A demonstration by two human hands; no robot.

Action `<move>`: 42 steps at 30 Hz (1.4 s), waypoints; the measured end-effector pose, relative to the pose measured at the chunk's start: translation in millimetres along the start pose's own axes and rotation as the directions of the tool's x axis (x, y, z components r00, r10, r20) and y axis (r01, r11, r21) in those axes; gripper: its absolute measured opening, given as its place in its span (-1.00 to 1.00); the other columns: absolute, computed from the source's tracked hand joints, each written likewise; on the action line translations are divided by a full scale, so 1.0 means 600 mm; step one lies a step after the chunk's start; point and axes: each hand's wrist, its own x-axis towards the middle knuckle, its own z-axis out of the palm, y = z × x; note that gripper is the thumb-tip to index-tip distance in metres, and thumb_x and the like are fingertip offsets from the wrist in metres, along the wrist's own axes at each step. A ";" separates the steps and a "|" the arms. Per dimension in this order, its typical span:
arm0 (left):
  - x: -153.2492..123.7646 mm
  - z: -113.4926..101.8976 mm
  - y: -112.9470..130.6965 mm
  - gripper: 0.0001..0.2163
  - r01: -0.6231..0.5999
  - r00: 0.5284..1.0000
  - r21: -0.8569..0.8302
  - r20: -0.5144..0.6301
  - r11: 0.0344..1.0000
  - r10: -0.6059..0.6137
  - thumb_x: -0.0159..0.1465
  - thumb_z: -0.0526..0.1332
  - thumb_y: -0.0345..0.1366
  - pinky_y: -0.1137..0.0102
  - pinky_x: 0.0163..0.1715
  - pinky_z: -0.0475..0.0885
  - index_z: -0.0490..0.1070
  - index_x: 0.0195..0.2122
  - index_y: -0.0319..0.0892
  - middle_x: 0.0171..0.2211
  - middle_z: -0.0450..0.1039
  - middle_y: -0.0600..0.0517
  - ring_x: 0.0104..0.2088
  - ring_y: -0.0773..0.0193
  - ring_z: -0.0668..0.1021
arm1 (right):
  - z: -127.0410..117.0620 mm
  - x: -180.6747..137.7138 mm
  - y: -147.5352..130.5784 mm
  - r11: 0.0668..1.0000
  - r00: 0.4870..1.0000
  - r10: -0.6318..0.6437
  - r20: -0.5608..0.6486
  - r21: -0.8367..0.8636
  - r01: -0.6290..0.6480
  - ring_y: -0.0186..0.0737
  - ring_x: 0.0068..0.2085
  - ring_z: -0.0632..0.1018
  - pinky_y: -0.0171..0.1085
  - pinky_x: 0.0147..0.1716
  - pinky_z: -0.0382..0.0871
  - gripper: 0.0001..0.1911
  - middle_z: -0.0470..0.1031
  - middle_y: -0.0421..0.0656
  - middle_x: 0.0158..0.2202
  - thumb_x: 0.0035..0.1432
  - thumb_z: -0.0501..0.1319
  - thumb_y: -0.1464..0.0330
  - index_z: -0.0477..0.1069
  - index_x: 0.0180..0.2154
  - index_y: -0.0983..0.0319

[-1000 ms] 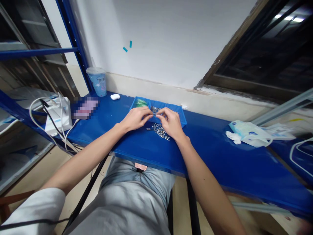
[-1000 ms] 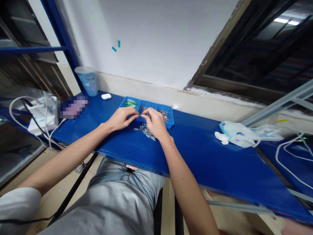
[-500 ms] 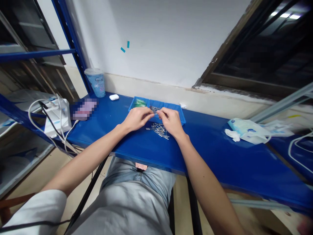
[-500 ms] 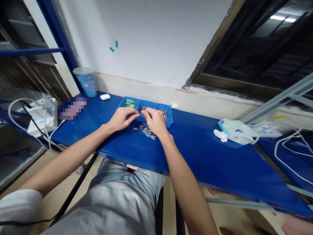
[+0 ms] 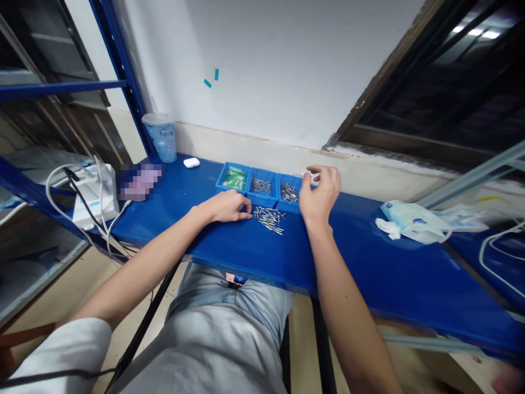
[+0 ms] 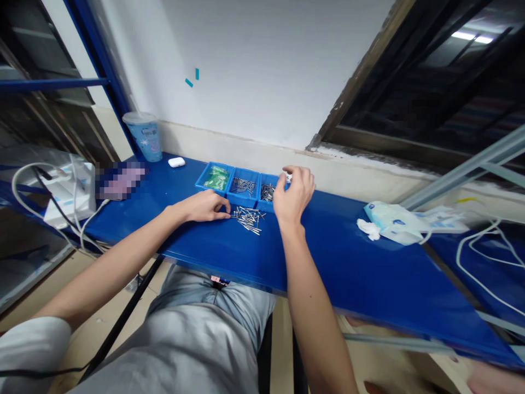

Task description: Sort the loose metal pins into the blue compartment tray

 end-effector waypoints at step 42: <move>-0.003 -0.010 0.028 -0.84 -0.068 0.943 -0.130 -0.332 0.989 0.021 0.41 0.17 -0.27 0.38 -0.40 0.30 0.51 -0.10 -0.17 -0.54 0.46 0.11 -0.53 0.32 0.46 | 0.016 -0.044 -0.063 0.917 0.705 -0.384 0.596 0.336 0.215 -0.16 -0.31 0.48 -0.21 -0.25 0.23 -0.69 0.54 -0.12 -0.33 0.49 0.10 0.26 0.40 -0.36 0.17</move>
